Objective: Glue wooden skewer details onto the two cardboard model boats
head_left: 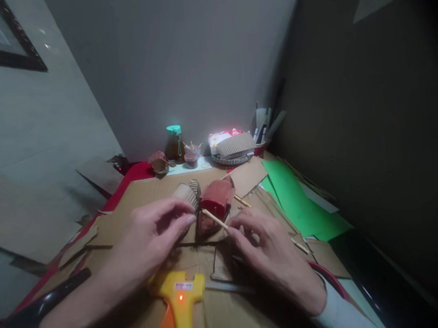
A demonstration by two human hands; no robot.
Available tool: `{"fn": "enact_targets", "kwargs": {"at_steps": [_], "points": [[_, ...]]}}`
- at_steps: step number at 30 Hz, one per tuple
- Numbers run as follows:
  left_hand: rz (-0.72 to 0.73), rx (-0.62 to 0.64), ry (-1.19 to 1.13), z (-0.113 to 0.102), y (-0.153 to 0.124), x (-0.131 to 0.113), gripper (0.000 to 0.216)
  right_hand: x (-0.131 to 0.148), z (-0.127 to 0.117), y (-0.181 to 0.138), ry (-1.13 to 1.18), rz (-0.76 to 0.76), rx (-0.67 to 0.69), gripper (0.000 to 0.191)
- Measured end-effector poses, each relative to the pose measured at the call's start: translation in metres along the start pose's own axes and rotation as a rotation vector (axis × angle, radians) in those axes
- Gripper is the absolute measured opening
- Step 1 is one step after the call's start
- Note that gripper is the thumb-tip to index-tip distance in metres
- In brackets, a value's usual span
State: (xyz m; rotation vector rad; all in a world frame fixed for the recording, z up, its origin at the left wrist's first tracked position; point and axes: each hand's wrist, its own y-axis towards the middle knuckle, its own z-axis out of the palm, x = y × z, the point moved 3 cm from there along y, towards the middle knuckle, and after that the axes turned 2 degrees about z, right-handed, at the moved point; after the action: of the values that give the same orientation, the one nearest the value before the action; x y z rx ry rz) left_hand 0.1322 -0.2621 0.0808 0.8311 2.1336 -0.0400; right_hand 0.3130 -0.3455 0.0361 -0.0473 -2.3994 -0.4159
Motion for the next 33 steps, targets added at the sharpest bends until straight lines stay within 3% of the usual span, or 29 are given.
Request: {"fn": "enact_targets", "kwargs": {"at_steps": [5, 9, 17, 20, 25, 28, 33], "points": [[-0.148, 0.062, -0.331, 0.017, -0.013, -0.006, 0.01, 0.024, -0.002, -0.01, 0.23, 0.021, -0.009, 0.017], [-0.281, 0.063, -0.654, 0.025, -0.024, -0.008, 0.009, 0.05, 0.001, -0.016, 0.262, 0.004, -0.061, 0.016], [-0.236, 0.007, -0.749, 0.001, -0.043, 0.009, 0.016, 0.064, -0.001, -0.027, 0.35, 0.028, -0.017, 0.016], [-0.205, -0.066, -0.792, -0.015, -0.047, 0.018, 0.012, 0.057, 0.005, -0.042, 0.21, 0.119, 0.022, 0.026], [-0.196, -0.162, -0.818, -0.028, -0.047, 0.03, 0.013, 0.062, 0.049, -0.066, -0.112, 0.189, 0.287, 0.023], [-0.211, -0.126, -0.816, -0.028, -0.047, 0.038, 0.016, 0.07, 0.074, -0.068, -0.309, 0.192, 0.184, 0.03], [-0.26, -0.02, -0.721, -0.029, -0.052, 0.053, 0.022, 0.069, 0.103, -0.072, -0.582, 0.225, -0.029, 0.018]]}}
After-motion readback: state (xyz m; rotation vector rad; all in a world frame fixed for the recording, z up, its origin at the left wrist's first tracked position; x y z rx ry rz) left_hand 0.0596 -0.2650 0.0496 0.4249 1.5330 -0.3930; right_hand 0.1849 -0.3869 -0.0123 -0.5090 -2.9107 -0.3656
